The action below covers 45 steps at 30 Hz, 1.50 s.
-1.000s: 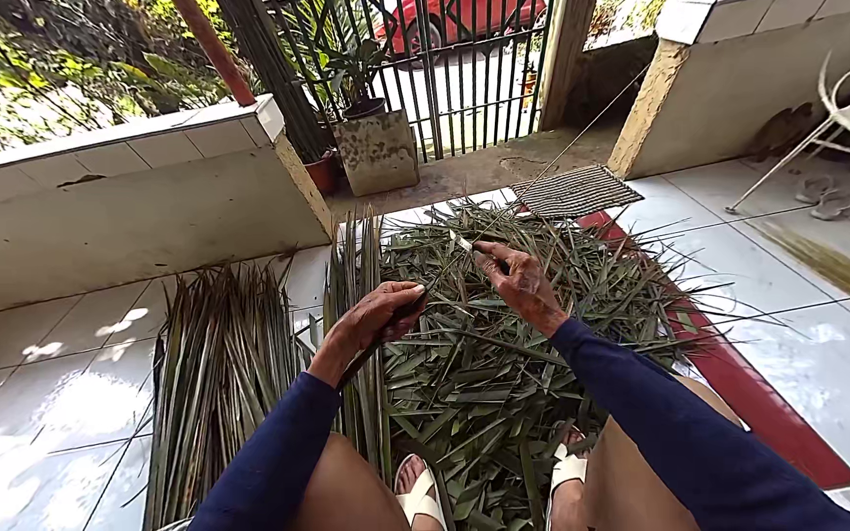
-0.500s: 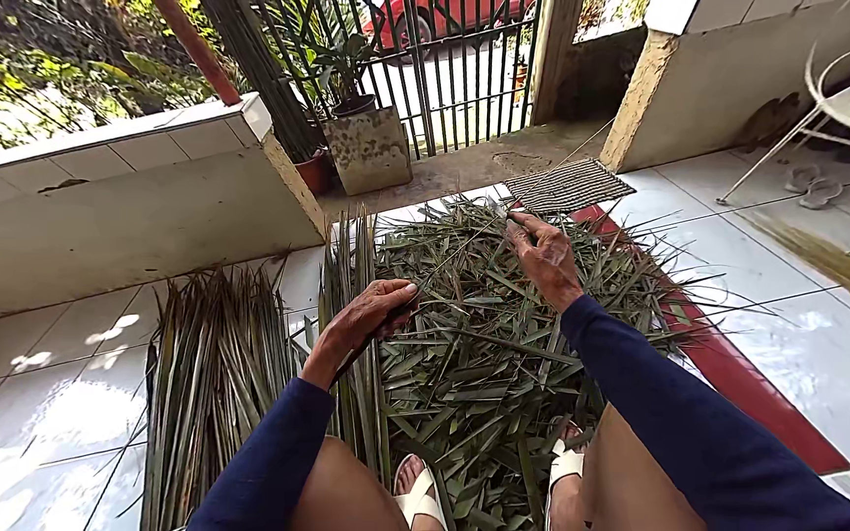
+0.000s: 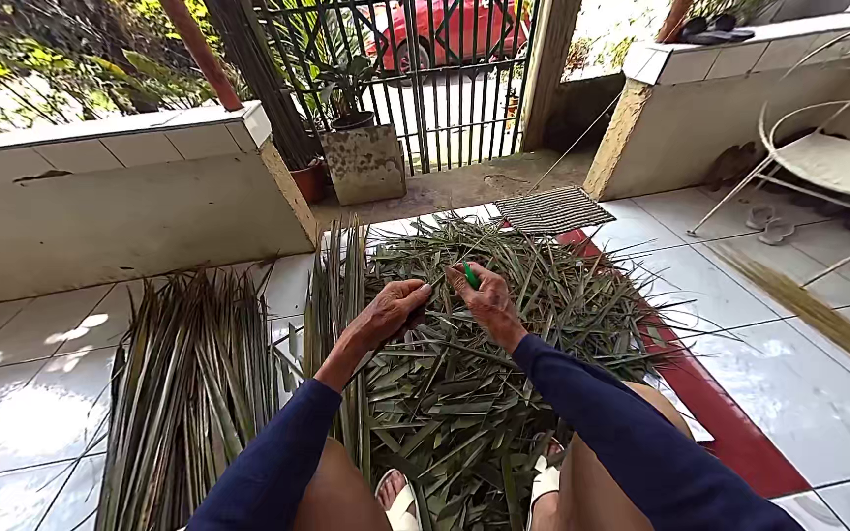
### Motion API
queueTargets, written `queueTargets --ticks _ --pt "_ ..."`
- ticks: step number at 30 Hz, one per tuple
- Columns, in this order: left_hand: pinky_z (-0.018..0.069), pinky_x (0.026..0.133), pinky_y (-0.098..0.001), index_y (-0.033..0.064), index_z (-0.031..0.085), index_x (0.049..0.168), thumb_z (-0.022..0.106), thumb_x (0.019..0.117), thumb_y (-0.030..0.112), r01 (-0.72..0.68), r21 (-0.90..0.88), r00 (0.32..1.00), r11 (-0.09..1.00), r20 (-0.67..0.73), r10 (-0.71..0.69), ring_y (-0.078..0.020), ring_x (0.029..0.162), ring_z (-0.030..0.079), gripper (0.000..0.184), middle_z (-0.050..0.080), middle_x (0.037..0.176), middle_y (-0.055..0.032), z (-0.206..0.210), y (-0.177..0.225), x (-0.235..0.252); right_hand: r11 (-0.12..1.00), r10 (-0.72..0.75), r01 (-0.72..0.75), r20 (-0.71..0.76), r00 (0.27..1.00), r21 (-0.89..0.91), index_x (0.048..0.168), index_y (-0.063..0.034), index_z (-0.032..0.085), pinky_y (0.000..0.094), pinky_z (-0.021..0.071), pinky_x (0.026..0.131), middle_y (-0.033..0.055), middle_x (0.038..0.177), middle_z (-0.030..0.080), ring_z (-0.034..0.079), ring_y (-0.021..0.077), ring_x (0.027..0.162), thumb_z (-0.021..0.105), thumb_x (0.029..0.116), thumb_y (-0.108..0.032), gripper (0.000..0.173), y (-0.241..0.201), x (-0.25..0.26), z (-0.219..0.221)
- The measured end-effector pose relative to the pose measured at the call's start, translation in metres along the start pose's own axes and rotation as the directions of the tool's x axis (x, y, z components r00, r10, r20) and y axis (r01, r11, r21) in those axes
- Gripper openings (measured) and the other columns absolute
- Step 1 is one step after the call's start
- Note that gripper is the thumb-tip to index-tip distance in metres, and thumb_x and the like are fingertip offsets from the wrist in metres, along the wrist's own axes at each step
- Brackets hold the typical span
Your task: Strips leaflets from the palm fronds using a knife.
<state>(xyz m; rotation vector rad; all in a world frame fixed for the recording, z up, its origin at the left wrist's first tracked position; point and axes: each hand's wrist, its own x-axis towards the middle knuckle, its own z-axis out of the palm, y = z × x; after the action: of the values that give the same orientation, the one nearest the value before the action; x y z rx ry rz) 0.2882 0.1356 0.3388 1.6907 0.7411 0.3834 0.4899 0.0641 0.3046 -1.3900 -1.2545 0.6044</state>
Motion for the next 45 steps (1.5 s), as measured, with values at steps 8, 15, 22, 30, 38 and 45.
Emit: queueTargets --ticks 8,15,22,30,38,45 --pt "0.0545 0.05 -0.0274 0.003 0.067 0.11 0.038 0.1123 0.037 0.055 -0.02 0.982 0.998 0.182 -0.051 -0.0134 0.054 0.061 0.045 0.063 0.07 -0.0058 -0.014 -0.019 -0.01 1.0 0.022 -0.019 -0.234 0.972 0.013 0.098 -0.0091 0.067 0.0375 0.0482 0.06 0.0033 0.074 0.063 0.058 0.0157 0.063 0.061 0.1028 -0.037 0.029 0.0 0.03 -0.033" --pt "0.0429 0.042 -0.0196 0.0044 0.068 0.103 0.053 0.1089 0.031 0.08 -0.104 0.994 0.991 -0.061 -0.087 -0.0079 0.047 0.052 0.031 0.06 0.067 -0.0035 -0.027 -0.03 -0.013 0.997 0.051 -0.059 -0.127 0.991 -0.055 0.122 -0.01 0.064 0.043 0.0479 0.061 0.0073 0.08 0.057 0.054 0.021 0.067 0.044 0.1076 -0.052 0.049 0.006 0.022 -0.037" --pt "0.0425 0.041 -0.021 0.0017 0.066 0.105 0.049 0.1105 0.028 -0.042 -0.197 0.959 0.979 -0.283 -0.016 -0.0106 0.047 0.052 0.032 0.06 0.069 -0.0075 -0.008 -0.009 0.006 0.995 -0.02 0.041 0.209 0.978 -0.096 0.138 -0.0203 0.066 0.0321 0.0515 0.071 0.0005 0.086 0.067 0.06 0.0104 0.073 0.047 0.1086 -0.04 0.04 -0.003 -0.012 0.013" --pt "0.0386 0.039 -0.02 0.0019 0.064 0.1 0.046 0.1114 0.023 -0.118 -0.184 0.959 0.976 -0.276 0.064 -0.0099 0.044 0.047 0.03 0.056 0.064 -0.0071 0.007 0.002 0.006 0.983 -0.094 0.118 0.166 0.982 -0.14 0.136 -0.0246 0.068 0.0364 0.0517 0.071 0.0003 0.089 0.07 0.06 0.0107 0.072 0.051 0.1069 -0.044 0.039 0.002 -0.012 0.011" --pt "0.0363 0.037 -0.0185 0.004 0.065 0.1 0.05 0.1098 0.028 -0.053 -0.332 0.985 0.942 -0.173 -0.006 -0.0078 0.043 0.044 0.03 0.055 0.064 -0.0053 -0.002 0.005 0.0 0.96 -0.164 0.178 0.085 0.983 -0.214 0.137 -0.0273 0.068 0.0412 0.0557 0.09 -0.0041 0.122 0.073 0.07 0.01 0.102 0.049 0.1078 -0.043 0.038 -0.001 -0.013 0.015" --pt "0.0366 0.038 -0.0184 0.0024 0.067 0.104 0.046 0.1109 0.03 0.002 -0.318 0.992 0.948 -0.12 -0.043 -0.0075 0.042 0.045 0.035 0.054 0.063 -0.0043 -0.005 0.004 -0.005 0.951 -0.111 0.118 0.04 0.993 -0.287 0.135 -0.0332 0.069 0.0452 0.0552 0.086 -0.0038 0.112 0.075 0.07 0.0131 0.095 0.05 0.1069 -0.045 0.036 -0.002 -0.011 0.018"
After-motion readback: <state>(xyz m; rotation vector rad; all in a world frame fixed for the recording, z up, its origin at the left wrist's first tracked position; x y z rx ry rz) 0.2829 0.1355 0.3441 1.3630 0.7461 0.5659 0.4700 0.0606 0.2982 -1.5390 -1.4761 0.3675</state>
